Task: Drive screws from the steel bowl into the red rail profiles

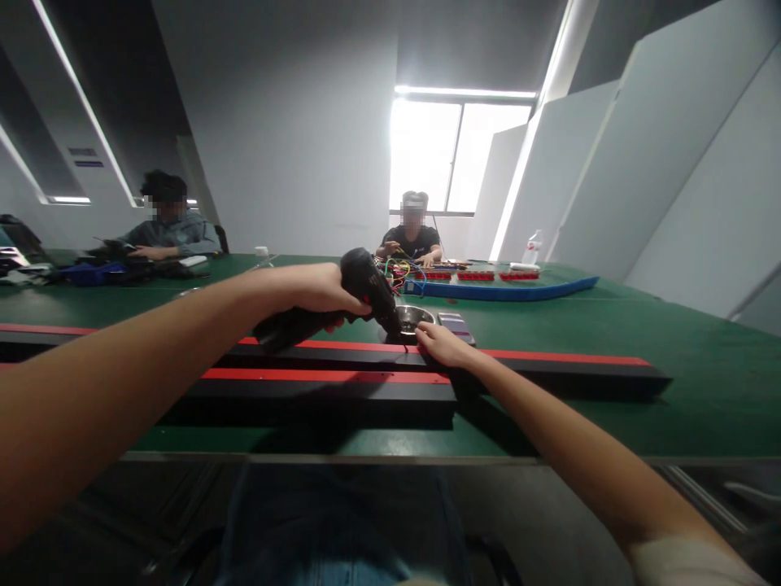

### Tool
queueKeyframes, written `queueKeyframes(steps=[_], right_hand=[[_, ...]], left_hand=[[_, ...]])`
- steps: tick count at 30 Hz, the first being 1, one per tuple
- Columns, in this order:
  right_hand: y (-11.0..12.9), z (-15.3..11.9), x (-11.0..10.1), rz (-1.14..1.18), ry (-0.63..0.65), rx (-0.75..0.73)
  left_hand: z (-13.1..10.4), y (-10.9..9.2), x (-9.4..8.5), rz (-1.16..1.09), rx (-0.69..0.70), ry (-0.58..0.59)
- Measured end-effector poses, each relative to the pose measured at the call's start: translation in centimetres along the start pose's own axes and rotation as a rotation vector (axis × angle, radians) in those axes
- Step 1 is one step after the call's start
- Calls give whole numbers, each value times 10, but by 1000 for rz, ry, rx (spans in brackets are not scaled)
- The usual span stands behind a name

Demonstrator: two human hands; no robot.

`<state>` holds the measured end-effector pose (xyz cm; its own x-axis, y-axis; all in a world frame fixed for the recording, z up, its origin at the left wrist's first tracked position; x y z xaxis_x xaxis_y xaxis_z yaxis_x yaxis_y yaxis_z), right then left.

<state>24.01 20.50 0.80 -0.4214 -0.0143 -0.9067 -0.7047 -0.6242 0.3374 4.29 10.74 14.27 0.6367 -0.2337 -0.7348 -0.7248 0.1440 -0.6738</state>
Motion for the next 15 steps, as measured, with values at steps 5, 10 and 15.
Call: queueKeyframes(steps=[5,10,15], right_hand=[[-32,-27,-25,44,-7,31],[-69,-57,-48,-64,-4,126],[-98,-73,-60,-116,-33,207]], left_hand=[[-21,45,9,-332,-70,-224],[-33,82,29,-775,-99,-294],[-38,110,58,-1033,-185,-330]])
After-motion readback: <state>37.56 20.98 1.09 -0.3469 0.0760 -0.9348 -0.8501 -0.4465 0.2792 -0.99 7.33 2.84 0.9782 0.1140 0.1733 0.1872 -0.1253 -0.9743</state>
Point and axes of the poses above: each hand's wrist, its own z-axis towards the middle knuckle, its own x-axis out of the palm, y = z × x, the point moved 8 cm from there along z, towards the middle knuckle, and after that the axes turned 7 degrees about -z, right-handed, at the moved point
